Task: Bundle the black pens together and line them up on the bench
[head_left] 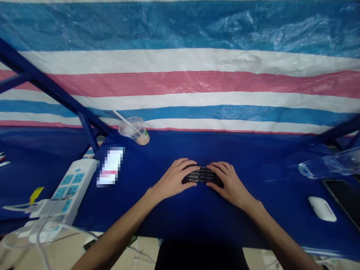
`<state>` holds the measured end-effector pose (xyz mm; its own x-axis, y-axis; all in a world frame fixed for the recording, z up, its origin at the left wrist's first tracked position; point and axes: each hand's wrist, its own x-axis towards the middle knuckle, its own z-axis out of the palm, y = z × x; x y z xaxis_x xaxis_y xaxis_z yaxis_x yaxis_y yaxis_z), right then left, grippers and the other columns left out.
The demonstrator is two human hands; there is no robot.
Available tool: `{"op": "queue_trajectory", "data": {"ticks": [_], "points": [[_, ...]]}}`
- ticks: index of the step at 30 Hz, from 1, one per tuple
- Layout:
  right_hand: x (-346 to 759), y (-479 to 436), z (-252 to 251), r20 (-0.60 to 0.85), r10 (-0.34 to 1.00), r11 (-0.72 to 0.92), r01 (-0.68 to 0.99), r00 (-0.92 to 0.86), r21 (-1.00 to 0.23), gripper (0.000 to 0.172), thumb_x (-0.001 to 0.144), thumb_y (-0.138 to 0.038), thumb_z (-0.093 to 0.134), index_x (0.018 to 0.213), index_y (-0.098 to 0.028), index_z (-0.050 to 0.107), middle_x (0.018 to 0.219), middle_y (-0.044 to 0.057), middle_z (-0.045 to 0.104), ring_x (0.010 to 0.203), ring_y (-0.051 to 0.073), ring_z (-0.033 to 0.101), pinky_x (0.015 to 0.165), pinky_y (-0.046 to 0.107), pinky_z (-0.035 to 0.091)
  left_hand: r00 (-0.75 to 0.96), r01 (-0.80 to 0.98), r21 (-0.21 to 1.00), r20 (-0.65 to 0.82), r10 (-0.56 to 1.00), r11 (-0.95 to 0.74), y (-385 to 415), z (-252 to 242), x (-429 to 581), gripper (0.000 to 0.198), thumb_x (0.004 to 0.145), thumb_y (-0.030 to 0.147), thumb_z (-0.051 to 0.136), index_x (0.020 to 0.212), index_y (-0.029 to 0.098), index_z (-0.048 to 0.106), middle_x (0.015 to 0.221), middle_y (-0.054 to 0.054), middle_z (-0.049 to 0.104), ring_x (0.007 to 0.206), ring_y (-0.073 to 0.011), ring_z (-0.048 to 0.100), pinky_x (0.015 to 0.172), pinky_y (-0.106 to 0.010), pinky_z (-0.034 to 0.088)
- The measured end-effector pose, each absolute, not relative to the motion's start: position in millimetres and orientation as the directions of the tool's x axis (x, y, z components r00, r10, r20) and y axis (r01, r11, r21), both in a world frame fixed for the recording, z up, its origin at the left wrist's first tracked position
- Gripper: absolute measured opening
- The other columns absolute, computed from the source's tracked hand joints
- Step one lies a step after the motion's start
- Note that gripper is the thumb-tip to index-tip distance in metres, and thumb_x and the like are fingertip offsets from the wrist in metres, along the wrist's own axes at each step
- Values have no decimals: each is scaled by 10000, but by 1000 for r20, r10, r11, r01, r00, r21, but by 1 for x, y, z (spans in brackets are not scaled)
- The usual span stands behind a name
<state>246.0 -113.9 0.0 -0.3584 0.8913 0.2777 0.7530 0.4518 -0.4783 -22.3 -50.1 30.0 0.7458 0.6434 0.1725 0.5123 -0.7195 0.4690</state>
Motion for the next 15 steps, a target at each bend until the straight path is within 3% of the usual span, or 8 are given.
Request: {"op": "queue_trajectory", "data": {"ticks": [5, 9, 15], "points": [[250, -114, 4, 272, 907, 419, 746, -321, -518, 499, 980, -454, 641, 1430, -278, 520, 1387, 119, 599, 1294, 334, 508, 1067, 572, 461, 767, 430, 453, 273, 581, -781, -55, 35, -23, 96, 942, 300, 708, 1006, 230, 702, 1341, -62, 629, 1362, -273, 488, 1145, -504, 454], [251, -113, 9, 292, 906, 421, 737, -308, -529, 468, 983, -446, 638, 1409, -278, 540, 1363, 121, 604, 1274, 328, 516, 1059, 563, 470, 778, 422, 446, 268, 568, -789, -56, 34, -22, 126, 910, 325, 748, 912, 215, 686, 1307, -66, 635, 1366, -286, 481, 1148, -517, 449], [252, -114, 13, 314, 899, 433, 733, -306, -525, 428, 989, -443, 630, 1379, -277, 567, 1350, 123, 608, 1264, 331, 514, 1043, 569, 473, 785, 432, 415, 265, 561, -801, -57, 35, -21, 157, 891, 314, 770, 1001, 227, 700, 1336, -69, 622, 1381, -295, 463, 1148, -521, 452]]}}
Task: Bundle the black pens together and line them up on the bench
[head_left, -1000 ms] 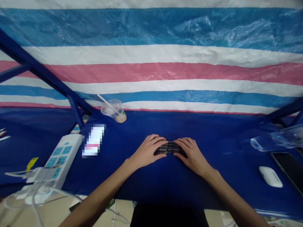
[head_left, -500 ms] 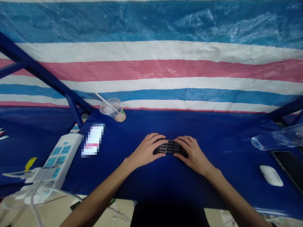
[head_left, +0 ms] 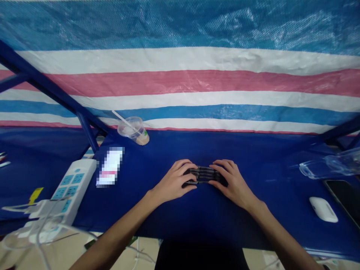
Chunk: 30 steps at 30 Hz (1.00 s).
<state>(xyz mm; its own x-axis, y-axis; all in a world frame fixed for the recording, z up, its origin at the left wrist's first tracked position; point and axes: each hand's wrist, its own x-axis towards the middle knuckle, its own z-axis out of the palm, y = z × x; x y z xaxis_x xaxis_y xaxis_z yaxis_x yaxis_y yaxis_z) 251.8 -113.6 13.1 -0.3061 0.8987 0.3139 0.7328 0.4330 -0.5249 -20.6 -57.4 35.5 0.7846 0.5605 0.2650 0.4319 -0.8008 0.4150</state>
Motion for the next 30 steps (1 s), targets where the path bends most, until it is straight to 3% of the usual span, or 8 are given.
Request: {"op": "queue_trajectory", "data": {"ticks": [9, 12, 15, 18, 22, 30], "points": [[247, -109, 39, 389, 863, 493, 703, -322, -512, 313, 1030, -394, 574, 1310, -258, 611, 1317, 119, 632, 1229, 309, 527, 1017, 516, 449, 805, 416, 335, 296, 514, -845, -64, 42, -16, 108, 1002, 285, 622, 1031, 206, 690, 1229, -68, 679, 1233, -256, 553, 1056, -445, 468], [241, -102, 56, 388, 867, 484, 708, -311, -515, 264, 1039, -403, 554, 1224, -241, 651, 1193, 116, 690, 1114, 283, 592, 921, 453, 462, 773, 442, 362, 311, 554, -820, -56, 50, -10, 121, 1025, 284, 585, 1037, 204, 676, 1180, -65, 705, 1171, -245, 586, 1000, -421, 465], [232, -89, 66, 354, 863, 497, 725, -360, -476, 317, 1032, -451, 565, 1226, -219, 659, 1074, 110, 737, 999, 261, 647, 863, 413, 455, 706, 466, 439, 339, 622, -768, -40, 58, -1, 132, 1051, 257, 532, 1058, 196, 649, 1032, -51, 725, 975, -196, 648, 907, -376, 470], [223, -72, 63, 332, 859, 500, 776, -389, -383, 259, 1068, -333, 499, 1190, -197, 683, 980, 101, 753, 903, 234, 672, 825, 382, 442, 645, 472, 469, 393, 656, -746, -21, 58, 9, 129, 1056, 263, 525, 1082, 197, 633, 988, -33, 731, 872, -174, 660, 880, -364, 454], [221, -53, 50, 336, 897, 396, 857, -286, -329, 198, 1033, -185, 522, 1052, -220, 716, 917, 65, 744, 824, 222, 665, 740, 341, 431, 589, 495, 436, 468, 659, -752, -2, 47, 16, 156, 1026, 339, 600, 1065, 192, 636, 957, -27, 736, 830, -181, 642, 847, -361, 433], [221, -58, 22, 460, 834, 478, 816, -305, -325, 201, 1051, -207, 514, 1045, -193, 714, 870, 60, 728, 785, 201, 628, 741, 333, 446, 601, 496, 420, 466, 649, -760, -6, 34, 7, 239, 1063, 340, 522, 1003, 179, 687, 890, -35, 748, 798, -178, 625, 783, -356, 392]]}}
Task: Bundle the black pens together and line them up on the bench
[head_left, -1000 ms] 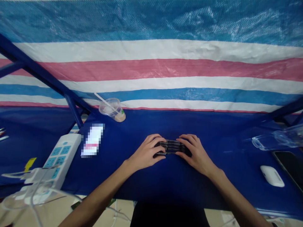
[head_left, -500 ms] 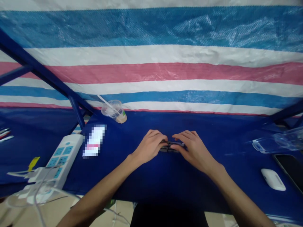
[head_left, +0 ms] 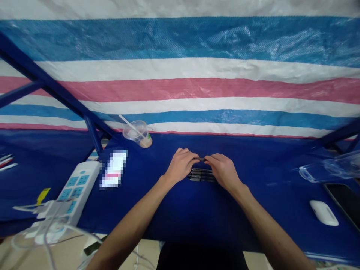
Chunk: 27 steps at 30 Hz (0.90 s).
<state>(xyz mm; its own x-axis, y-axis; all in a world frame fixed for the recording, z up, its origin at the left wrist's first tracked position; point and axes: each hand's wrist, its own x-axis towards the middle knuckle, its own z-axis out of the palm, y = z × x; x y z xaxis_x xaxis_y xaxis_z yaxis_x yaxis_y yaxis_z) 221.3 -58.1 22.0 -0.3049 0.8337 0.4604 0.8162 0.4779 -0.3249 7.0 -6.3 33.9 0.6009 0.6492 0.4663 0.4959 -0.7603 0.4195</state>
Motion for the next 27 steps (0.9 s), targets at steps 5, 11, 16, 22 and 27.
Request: {"op": "queue_trajectory", "data": {"ticks": [5, 11, 16, 22, 27], "points": [[215, -63, 20, 514, 793, 512, 814, -326, -274, 244, 1054, -178, 480, 1022, -184, 722, 852, 61, 730, 778, 196, 620, 729, 355, 431, 617, 563, 390, 388, 685, -728, -11, 33, 5, 457, 1100, 298, 382, 740, 171, 632, 677, -20, 666, 670, -165, 555, 718, -361, 347], [215, -66, 17, 537, 797, 497, 804, -275, -326, 236, 1051, -200, 492, 1078, -203, 727, 933, 80, 742, 820, 204, 643, 752, 357, 447, 610, 510, 431, 429, 666, -745, -11, 35, 0, 275, 1055, 416, 524, 1173, 213, 668, 965, -40, 747, 847, -184, 654, 818, -360, 420], [215, -67, 14, 564, 804, 459, 799, -188, -389, 197, 1054, -245, 519, 1027, -202, 710, 910, 70, 750, 795, 201, 639, 741, 349, 434, 615, 479, 420, 466, 636, -771, -7, 35, -2, 199, 1049, 342, 548, 1010, 202, 684, 919, -31, 740, 835, -173, 640, 815, -356, 428], [216, -69, 16, 555, 806, 472, 790, -207, -391, 191, 1054, -228, 512, 1025, -205, 700, 918, 61, 751, 792, 199, 631, 749, 353, 419, 640, 475, 445, 418, 645, -759, -7, 33, -2, 224, 1047, 373, 547, 1101, 206, 686, 933, -34, 736, 871, -187, 651, 837, -369, 447], [220, -69, 18, 556, 798, 475, 810, -232, -343, 178, 1043, -214, 529, 1070, -201, 704, 950, 77, 752, 812, 205, 633, 742, 350, 407, 644, 445, 458, 434, 631, -769, -8, 30, -1, 209, 1023, 368, 594, 1147, 210, 651, 1019, -56, 732, 925, -195, 670, 869, -369, 466]]}}
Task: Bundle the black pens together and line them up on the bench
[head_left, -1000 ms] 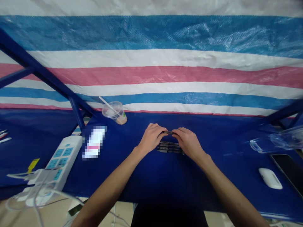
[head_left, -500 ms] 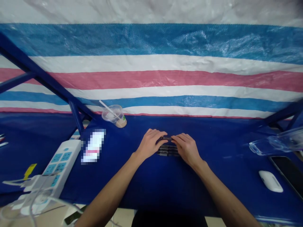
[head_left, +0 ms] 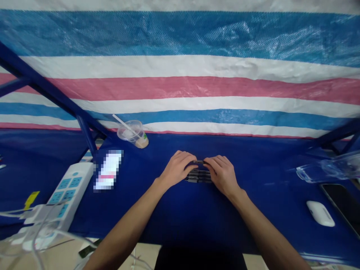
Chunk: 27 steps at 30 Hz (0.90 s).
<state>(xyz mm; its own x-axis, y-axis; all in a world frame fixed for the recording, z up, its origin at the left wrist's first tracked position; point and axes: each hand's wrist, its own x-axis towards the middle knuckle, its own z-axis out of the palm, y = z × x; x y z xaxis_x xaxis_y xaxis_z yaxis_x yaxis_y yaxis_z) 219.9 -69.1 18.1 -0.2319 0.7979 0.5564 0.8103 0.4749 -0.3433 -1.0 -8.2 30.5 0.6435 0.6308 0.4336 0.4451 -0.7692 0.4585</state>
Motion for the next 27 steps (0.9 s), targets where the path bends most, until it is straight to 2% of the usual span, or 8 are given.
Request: {"op": "queue_trajectory", "data": {"ticks": [4, 7, 10, 13, 15, 20, 24, 27], "points": [[220, -68, 19, 559, 792, 495, 796, -247, -349, 196, 1056, -222, 509, 1067, -208, 705, 944, 69, 754, 820, 200, 637, 756, 355, 420, 653, 435, 439, 448, 611, -786, -7, 33, -1, 182, 1063, 270, 507, 1018, 196, 667, 939, -37, 742, 856, -179, 642, 813, -359, 438], [219, -68, 18, 567, 785, 507, 783, -249, -359, 202, 1057, -215, 502, 1078, -203, 702, 953, 72, 754, 832, 201, 641, 761, 357, 425, 647, 460, 432, 436, 626, -776, -7, 33, -2, 188, 1044, 342, 558, 1099, 197, 664, 953, -37, 746, 863, -192, 644, 818, -367, 439], [219, -67, 18, 560, 794, 496, 785, -236, -372, 211, 1058, -214, 494, 1096, -199, 700, 954, 76, 753, 837, 207, 638, 765, 363, 429, 634, 474, 434, 436, 639, -766, -7, 30, 0, 298, 1003, 415, 626, 1216, 206, 629, 1022, -49, 738, 899, -200, 655, 845, -374, 452], [220, -67, 17, 542, 807, 486, 784, -234, -385, 224, 1062, -231, 487, 1102, -204, 706, 974, 81, 752, 851, 210, 636, 783, 371, 436, 644, 472, 428, 430, 633, -770, -8, 30, 2, 190, 1052, 334, 538, 1102, 198, 661, 1029, -56, 733, 906, -192, 641, 840, -370, 450], [221, -67, 16, 539, 808, 488, 783, -238, -385, 227, 1061, -244, 493, 1088, -204, 715, 990, 80, 751, 858, 209, 634, 790, 374, 437, 646, 492, 419, 412, 643, -763, -9, 31, 3, 217, 1065, 321, 504, 1055, 194, 680, 1034, -62, 732, 918, -197, 630, 841, -375, 448], [221, -69, 14, 541, 809, 483, 782, -228, -393, 218, 1050, -243, 513, 1090, -204, 724, 1002, 83, 746, 882, 216, 632, 799, 373, 443, 647, 478, 402, 441, 623, -781, -8, 30, 2, 299, 1009, 403, 615, 1229, 203, 637, 1178, -78, 709, 1030, -221, 627, 917, -394, 459], [219, -68, 14, 565, 789, 513, 766, -242, -388, 192, 1041, -215, 531, 1085, -197, 717, 979, 78, 745, 847, 208, 630, 772, 362, 446, 676, 467, 404, 410, 612, -787, -8, 28, 1, 168, 1051, 288, 529, 1107, 200, 660, 1106, -66, 710, 965, -197, 621, 882, -372, 464], [218, -68, 13, 601, 763, 532, 760, -239, -374, 158, 1031, -206, 559, 1075, -193, 710, 964, 69, 747, 833, 206, 626, 763, 361, 438, 678, 459, 398, 421, 603, -794, -8, 29, 1, 172, 1042, 316, 554, 1116, 203, 661, 1109, -66, 714, 983, -208, 619, 894, -381, 457]]}}
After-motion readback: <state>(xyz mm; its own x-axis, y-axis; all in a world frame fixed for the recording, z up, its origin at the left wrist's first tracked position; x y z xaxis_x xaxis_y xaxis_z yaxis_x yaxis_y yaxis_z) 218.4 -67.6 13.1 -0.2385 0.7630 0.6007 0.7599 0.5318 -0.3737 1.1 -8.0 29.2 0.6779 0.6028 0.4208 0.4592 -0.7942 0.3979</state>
